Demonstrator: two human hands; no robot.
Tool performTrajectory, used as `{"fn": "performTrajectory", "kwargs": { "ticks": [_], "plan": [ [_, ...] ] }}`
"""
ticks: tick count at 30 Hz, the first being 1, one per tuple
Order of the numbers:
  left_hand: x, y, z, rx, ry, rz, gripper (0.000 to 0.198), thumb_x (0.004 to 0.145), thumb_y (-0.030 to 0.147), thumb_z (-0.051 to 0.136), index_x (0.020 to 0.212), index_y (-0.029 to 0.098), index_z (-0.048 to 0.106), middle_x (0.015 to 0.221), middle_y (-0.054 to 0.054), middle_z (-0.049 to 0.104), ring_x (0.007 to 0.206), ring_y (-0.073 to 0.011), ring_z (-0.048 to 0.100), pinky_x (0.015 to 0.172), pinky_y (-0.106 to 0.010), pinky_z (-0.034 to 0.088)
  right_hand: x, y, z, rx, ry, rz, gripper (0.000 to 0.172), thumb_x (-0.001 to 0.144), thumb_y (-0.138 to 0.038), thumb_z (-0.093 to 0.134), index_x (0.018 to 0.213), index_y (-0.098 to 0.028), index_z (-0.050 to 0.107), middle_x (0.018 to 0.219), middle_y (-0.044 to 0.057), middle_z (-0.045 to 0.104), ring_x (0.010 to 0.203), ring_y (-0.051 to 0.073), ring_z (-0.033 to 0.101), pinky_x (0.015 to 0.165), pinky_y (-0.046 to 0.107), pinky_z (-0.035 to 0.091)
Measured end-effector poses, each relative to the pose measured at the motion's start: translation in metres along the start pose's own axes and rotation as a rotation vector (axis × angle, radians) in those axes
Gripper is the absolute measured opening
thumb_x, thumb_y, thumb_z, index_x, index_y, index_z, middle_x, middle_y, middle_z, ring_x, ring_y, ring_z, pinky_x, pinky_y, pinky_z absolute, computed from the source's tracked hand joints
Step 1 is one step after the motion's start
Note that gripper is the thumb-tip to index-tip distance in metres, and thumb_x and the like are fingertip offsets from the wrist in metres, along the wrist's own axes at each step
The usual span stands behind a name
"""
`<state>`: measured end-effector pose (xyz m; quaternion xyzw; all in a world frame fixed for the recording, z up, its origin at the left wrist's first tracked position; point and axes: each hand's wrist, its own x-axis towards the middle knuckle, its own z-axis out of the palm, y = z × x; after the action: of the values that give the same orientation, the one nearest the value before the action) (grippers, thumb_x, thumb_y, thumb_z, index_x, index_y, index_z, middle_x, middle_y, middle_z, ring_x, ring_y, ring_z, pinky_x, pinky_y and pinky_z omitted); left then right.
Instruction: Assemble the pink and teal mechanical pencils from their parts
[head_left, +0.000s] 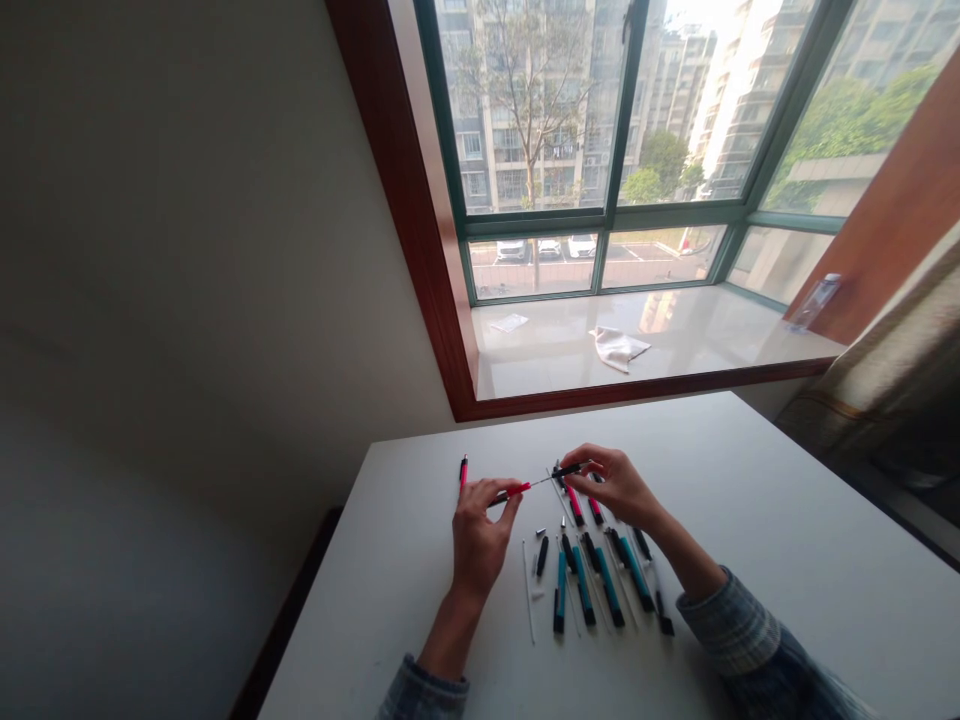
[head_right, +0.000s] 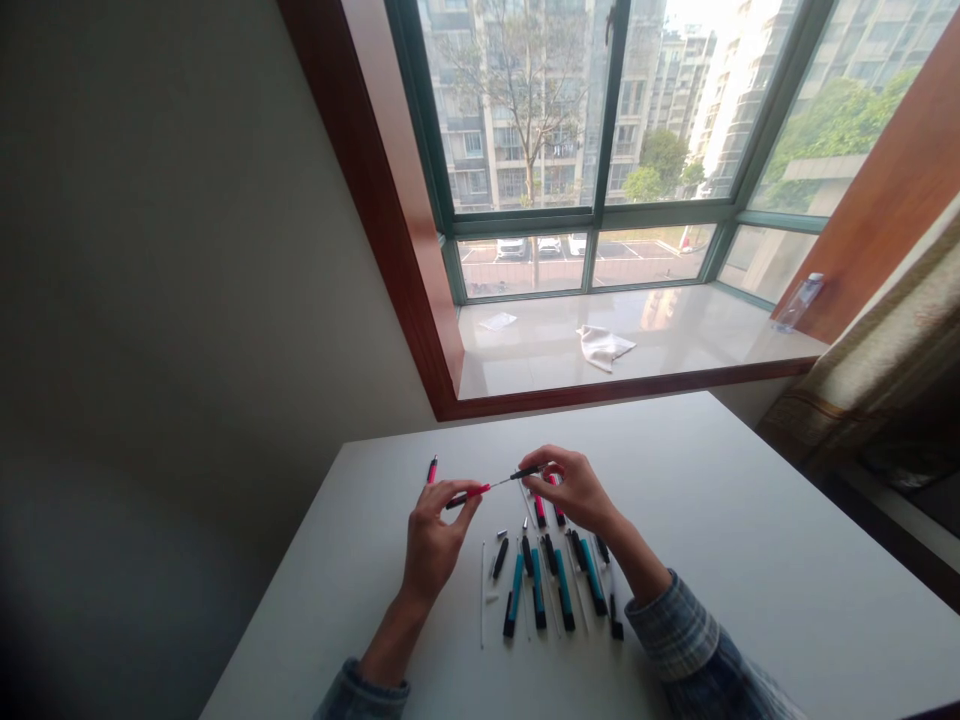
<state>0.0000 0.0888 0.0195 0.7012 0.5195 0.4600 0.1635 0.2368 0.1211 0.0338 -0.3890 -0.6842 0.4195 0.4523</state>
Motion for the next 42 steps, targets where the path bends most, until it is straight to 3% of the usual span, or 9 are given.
{"fn": "performTrajectory", "kwargs": {
  "ticks": [9,16,24,32,42],
  "plan": [
    [-0.004,0.003,0.005,0.003,-0.083,0.031,0.009,0.092,0.025,0.068,0.097,0.027,0.075,0.095,-0.001,0.076,0.094,-0.0237,0.064,0.081,-0.039,0.055,-0.003,0.001,0.015,-0.095,-0.029,-0.053,0.016,0.088,-0.031,0.075,0.101,-0.022,0.074,0.097,0.003,0.076,0.091,0.021,0.071,0.088,0.039,0.057],
    [-0.003,0.005,0.004,-0.011,-0.085,0.043,0.009,0.092,0.022,0.068,0.097,0.027,0.074,0.095,-0.002,0.076,0.094,-0.0234,0.064,0.081,-0.038,0.054,-0.004,0.001,0.015,-0.176,-0.031,-0.053,0.015,0.087,-0.033,0.076,0.099,-0.023,0.076,0.094,0.003,0.077,0.085,0.019,0.070,0.082,0.035,0.055],
    [-0.004,0.004,0.006,0.021,-0.098,0.049,0.010,0.093,0.023,0.067,0.098,0.027,0.075,0.097,-0.002,0.076,0.094,-0.0244,0.063,0.082,-0.040,0.053,-0.004,0.005,0.014,-0.304,-0.023,-0.043,0.017,0.090,-0.039,0.074,0.094,-0.022,0.077,0.079,0.001,0.076,0.063,0.014,0.061,0.063,0.027,0.050],
    [-0.003,-0.001,0.006,-0.014,-0.091,0.031,0.014,0.094,0.030,0.065,0.101,0.028,0.077,0.097,-0.004,0.077,0.095,-0.0254,0.066,0.086,-0.045,0.055,-0.006,-0.001,0.012,-0.338,0.021,-0.165,0.009,0.092,-0.029,0.072,0.098,-0.023,0.075,0.091,0.003,0.075,0.074,0.016,0.065,0.069,0.028,0.052],
    [-0.003,0.001,0.006,0.010,-0.096,0.052,0.012,0.092,0.029,0.067,0.099,0.028,0.077,0.097,-0.003,0.077,0.095,-0.0252,0.066,0.085,-0.044,0.056,-0.005,0.000,0.012,-0.386,-0.015,-0.066,0.031,0.094,-0.050,0.066,0.090,-0.022,0.078,0.078,0.004,0.076,0.065,0.016,0.063,0.065,0.029,0.051]
  ]
}}
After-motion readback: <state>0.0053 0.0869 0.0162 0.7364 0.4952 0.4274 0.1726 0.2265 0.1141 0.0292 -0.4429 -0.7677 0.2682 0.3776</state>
